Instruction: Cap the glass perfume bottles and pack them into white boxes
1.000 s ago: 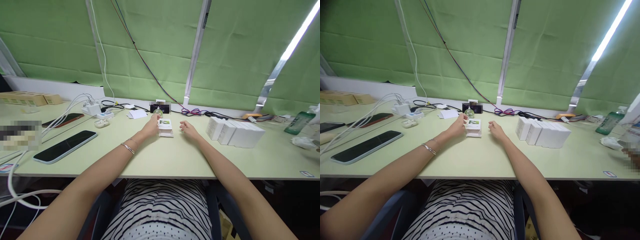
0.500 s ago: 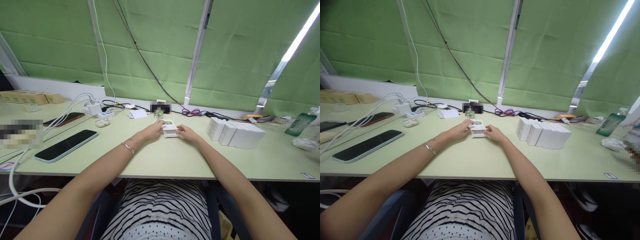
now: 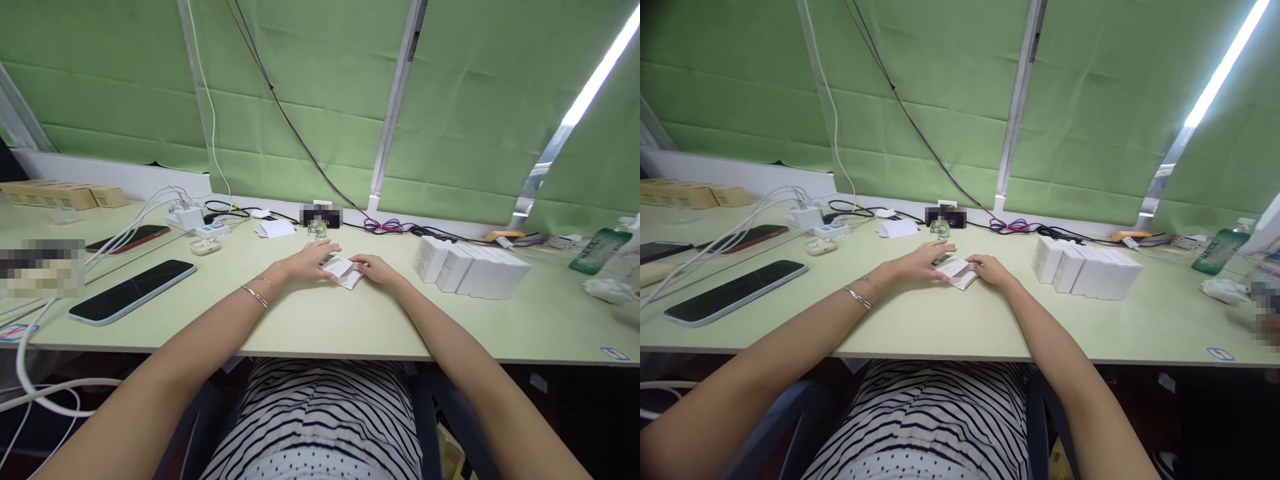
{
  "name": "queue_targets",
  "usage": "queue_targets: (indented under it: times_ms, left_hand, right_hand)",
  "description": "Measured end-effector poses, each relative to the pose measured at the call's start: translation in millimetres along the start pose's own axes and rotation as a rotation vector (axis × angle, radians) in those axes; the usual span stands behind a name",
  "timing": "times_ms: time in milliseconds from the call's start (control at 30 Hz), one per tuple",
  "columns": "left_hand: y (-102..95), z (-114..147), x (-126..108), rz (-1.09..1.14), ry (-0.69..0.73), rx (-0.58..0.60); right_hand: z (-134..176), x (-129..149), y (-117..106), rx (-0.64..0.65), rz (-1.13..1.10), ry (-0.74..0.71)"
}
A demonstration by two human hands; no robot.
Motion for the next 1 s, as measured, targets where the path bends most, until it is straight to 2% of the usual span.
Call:
queue_targets:
  times_ms: [100, 233, 433, 667, 1000]
  left_hand:
    - [2.2, 2, 3, -0.022, -0.002, 0.090]
    - [1.0, 4, -1, -0.037, -0.034, 0.147]
    - [1.7, 2, 5, -0.142, -0.132, 0.116]
    - [2.9, 1, 5, -0.154, -0.188, 0.082]
    - [3.7, 0, 4, -0.148, -0.196, 0.095]
  right_hand:
    - [0, 1, 0, 0.010, -0.012, -0.029]
    - [-2, -4, 2, -0.001, -0.046, -0.016]
    - [-3, -12, 3, -0.023, -0.118, 0.037]
    - [1, -3, 5, 0.086, -0.250, -0.026]
    - [3, 0, 5, 0.083, -0.176, 0.009]
Point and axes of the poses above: each hand's wrist, its own z-axis away from the middle knuckle, its own y-axis out of the palm, x = y × z, the point moved 3 cm from there along -z, towards the middle knuckle, and after that the axes turned 6 degrees about -y, right-handed, at the moved point
